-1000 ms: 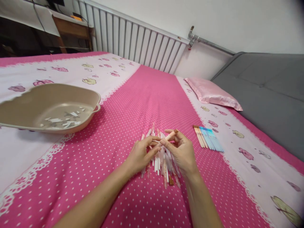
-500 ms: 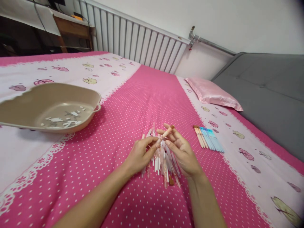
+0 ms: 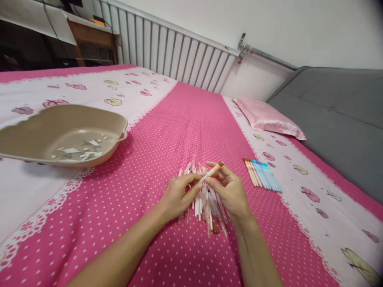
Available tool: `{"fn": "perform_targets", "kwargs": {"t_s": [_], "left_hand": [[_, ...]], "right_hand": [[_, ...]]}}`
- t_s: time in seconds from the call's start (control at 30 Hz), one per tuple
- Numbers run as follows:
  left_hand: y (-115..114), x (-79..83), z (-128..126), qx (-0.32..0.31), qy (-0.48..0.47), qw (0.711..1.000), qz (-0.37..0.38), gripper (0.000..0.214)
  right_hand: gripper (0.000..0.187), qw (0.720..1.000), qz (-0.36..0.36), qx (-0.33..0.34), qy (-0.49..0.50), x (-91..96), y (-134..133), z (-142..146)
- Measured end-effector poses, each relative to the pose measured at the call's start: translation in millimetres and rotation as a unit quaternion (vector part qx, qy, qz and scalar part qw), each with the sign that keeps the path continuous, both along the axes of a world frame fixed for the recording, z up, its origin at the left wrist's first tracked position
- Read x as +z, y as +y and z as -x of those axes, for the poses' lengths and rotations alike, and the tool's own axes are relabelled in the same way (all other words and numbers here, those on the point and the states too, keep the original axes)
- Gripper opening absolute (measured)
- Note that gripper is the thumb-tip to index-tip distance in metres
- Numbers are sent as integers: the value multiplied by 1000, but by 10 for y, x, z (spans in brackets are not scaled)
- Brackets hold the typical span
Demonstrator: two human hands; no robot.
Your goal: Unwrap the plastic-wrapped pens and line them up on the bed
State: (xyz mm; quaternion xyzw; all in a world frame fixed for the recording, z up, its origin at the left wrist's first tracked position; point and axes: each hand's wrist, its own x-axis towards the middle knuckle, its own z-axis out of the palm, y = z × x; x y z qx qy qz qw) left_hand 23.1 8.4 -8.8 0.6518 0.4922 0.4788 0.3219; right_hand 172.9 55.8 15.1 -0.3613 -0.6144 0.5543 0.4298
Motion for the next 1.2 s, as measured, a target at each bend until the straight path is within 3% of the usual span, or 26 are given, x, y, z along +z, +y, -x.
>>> {"fn": "perform_targets", "kwargs": {"t_s": [0.23,0.37,0.53,0.7,0.93,1.2], "left_hand": [[-9,3,-7,16,8,1000,-14,24],[-16,27,-5,-24,-83,995,39,26],[-11,73,3,-120,-256,945,166,28],[-19,80,16,-161,-312,914,205,28],[-9,56,11,-157,-282,927,193,30],[35,10,-43,-80,-277,942,171,26]], "right_hand": [[39,998,-25,-30,-43,37,-18,15],[37,1000,18,8,7,50,-31,36],[39,989,83,71,96,85,-57,33],[42,986,106,76,106,92,-52,20],[34,991,97,39,88,84,-32,18],[39,991,108,21,75,49,-25,20]]}}
